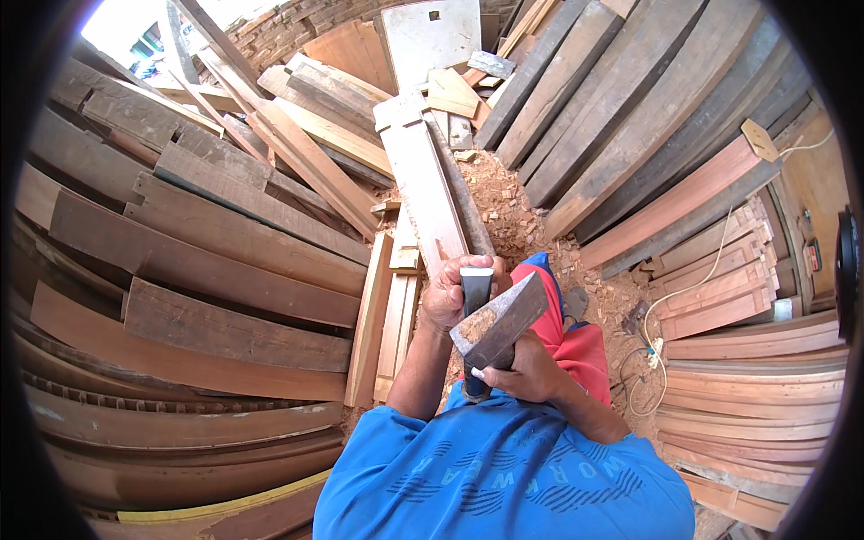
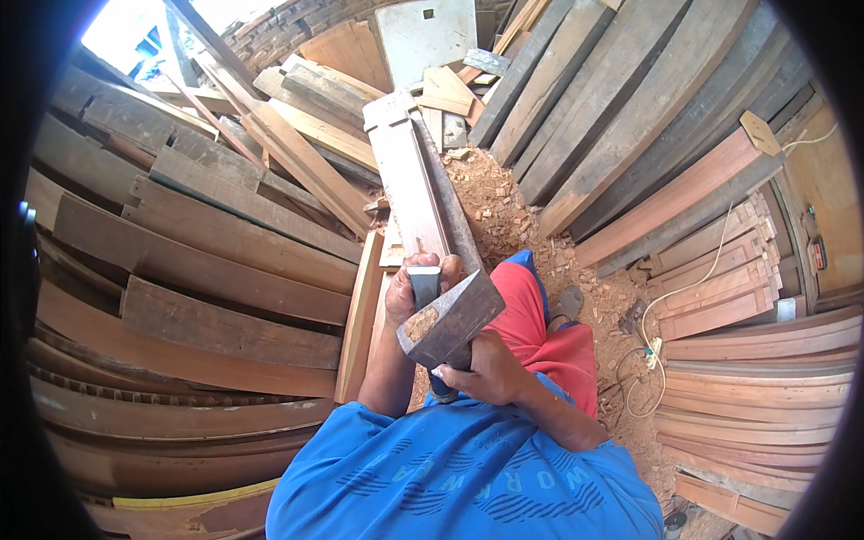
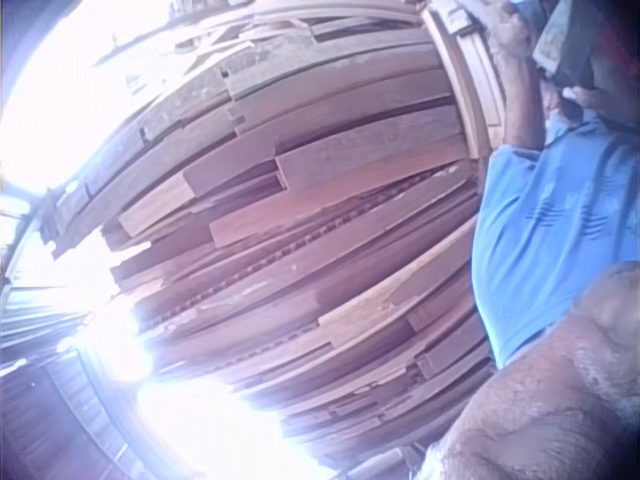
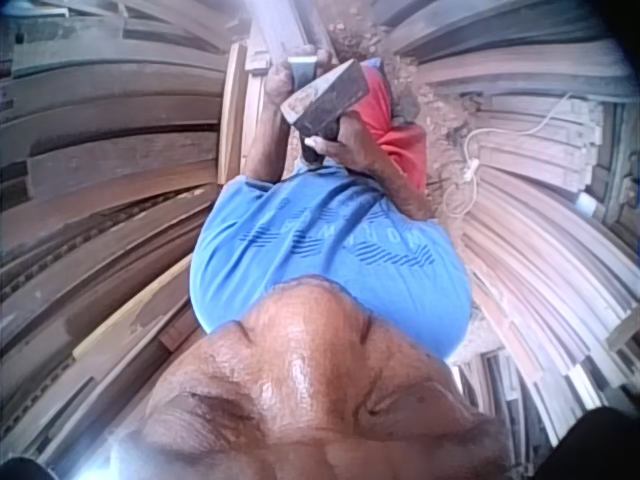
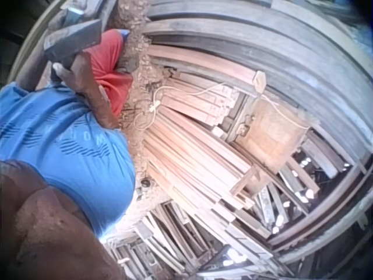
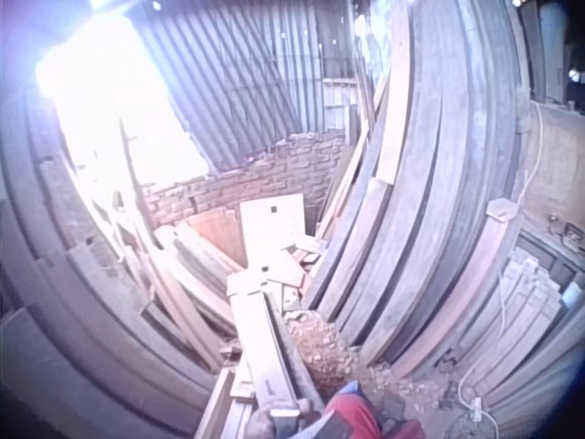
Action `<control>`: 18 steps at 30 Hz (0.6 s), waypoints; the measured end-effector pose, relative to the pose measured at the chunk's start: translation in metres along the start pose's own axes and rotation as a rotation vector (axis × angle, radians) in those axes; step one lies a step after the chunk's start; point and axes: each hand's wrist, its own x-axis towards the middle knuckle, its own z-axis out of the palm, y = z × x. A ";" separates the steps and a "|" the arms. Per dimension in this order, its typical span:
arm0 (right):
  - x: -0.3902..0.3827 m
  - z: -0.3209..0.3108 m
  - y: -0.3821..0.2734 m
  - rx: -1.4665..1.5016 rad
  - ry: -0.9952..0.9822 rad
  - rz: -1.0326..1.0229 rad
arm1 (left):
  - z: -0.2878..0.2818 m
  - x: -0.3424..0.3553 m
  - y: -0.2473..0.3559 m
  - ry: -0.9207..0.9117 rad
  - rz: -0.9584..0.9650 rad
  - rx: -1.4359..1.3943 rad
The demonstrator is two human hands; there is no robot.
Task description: The person sharpens a metal tool on a grinding stone using a back-and-forth motion. They then move to a wooden plank and use the sharpened tool to scrape or carve the wood surface.
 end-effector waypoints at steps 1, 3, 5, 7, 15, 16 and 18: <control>0.000 0.000 0.001 -0.006 -0.001 -0.011 | -0.001 0.000 -0.001 -0.001 0.003 -0.006; 0.000 -0.001 0.000 -0.019 -0.004 -0.017 | -0.006 -0.002 -0.002 0.032 -0.001 -0.010; 0.001 -0.002 -0.005 -0.033 -0.009 -0.011 | -0.001 0.002 0.000 0.049 0.000 -0.001; 0.001 0.000 -0.002 0.050 0.043 0.010 | 0.006 0.007 0.005 0.049 0.007 0.020; 0.008 -0.029 0.024 0.151 0.220 0.099 | -0.009 -0.050 0.011 0.389 0.055 1.963; 0.012 -0.038 0.023 0.098 0.186 0.120 | -0.004 -0.060 0.008 0.287 0.085 2.058; 0.015 -0.042 0.037 0.139 0.231 0.131 | 0.002 -0.082 -0.002 0.137 -0.046 2.076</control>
